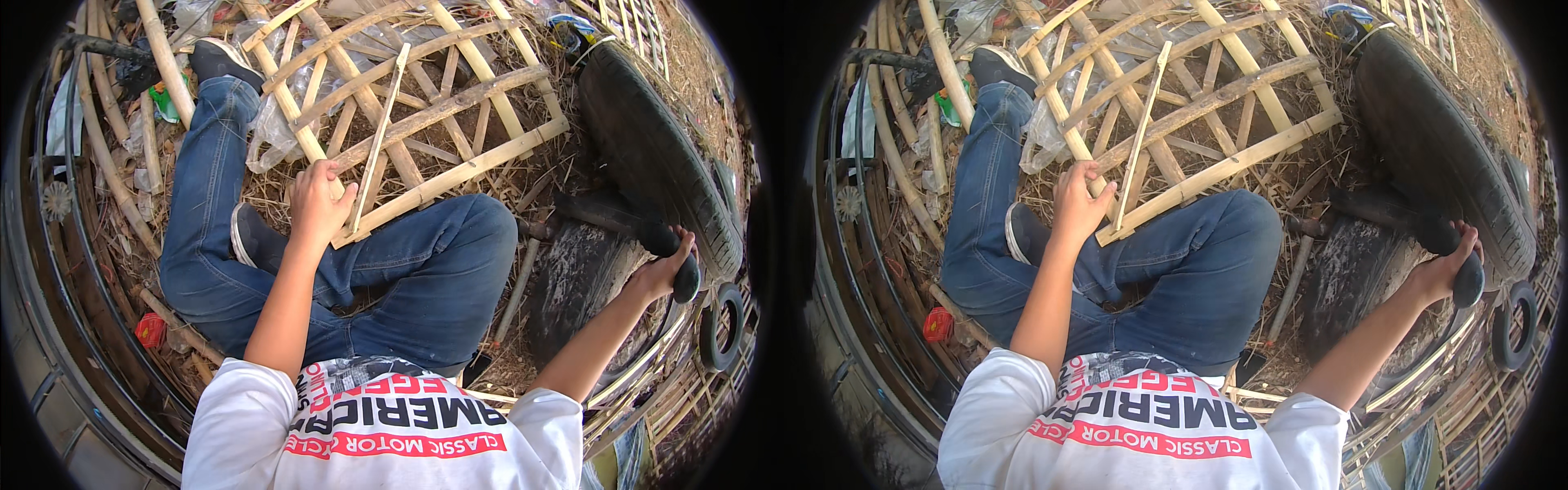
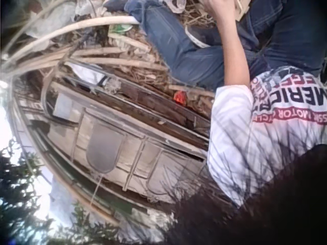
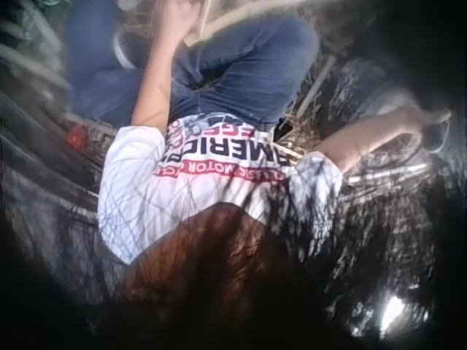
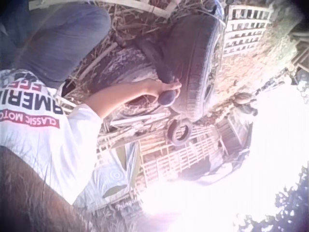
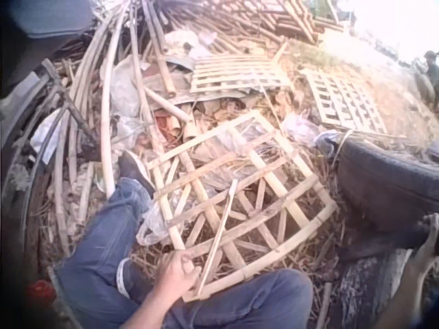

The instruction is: The person uses a machete to shave and smooth thin bamboo strips, checking their flexibility and length against a wooden lattice frame while sitting on the ground.

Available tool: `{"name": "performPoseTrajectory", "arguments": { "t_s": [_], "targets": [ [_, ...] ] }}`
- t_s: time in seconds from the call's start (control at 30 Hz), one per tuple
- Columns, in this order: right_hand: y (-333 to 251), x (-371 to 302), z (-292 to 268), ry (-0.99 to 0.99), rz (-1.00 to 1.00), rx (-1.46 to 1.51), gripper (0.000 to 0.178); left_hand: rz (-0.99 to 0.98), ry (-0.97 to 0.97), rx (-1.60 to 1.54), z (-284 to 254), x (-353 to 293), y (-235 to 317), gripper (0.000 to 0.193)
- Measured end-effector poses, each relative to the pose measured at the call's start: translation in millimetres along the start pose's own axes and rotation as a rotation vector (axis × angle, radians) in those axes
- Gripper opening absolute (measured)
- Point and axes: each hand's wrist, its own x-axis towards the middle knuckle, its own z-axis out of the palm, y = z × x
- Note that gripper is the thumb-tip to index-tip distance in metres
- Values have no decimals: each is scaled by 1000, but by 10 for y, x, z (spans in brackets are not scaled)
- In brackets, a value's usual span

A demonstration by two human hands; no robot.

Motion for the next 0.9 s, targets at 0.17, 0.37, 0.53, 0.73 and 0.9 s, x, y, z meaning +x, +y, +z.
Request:
{"name": "performPoseTrajectory", "arguments": {
  "t_s": [0.17, 0.37, 0.53, 0.73, 0.9],
  "targets": [
    [1, -371, -488, 75, 72, 135, 27, -91, -269, -56, 67, -58, -235, 46],
    [-327, -843, -817, -97, -13, -18, 49, -53, -399, -59, 116, 10, -158, 49],
    [-684, -980, -581, 81, 24, -151, 54, -35, -385, -23, 203, -90, -185, 39],
    [-847, -1044, -554, 155, 78, -191, 56, -98, -429, -116, 219, -169, -274, 40],
    [-956, -1157, -557, 124, -2, -231, 53, -65, -450, -71, 214, -181, -269, 43]
  ]
}}
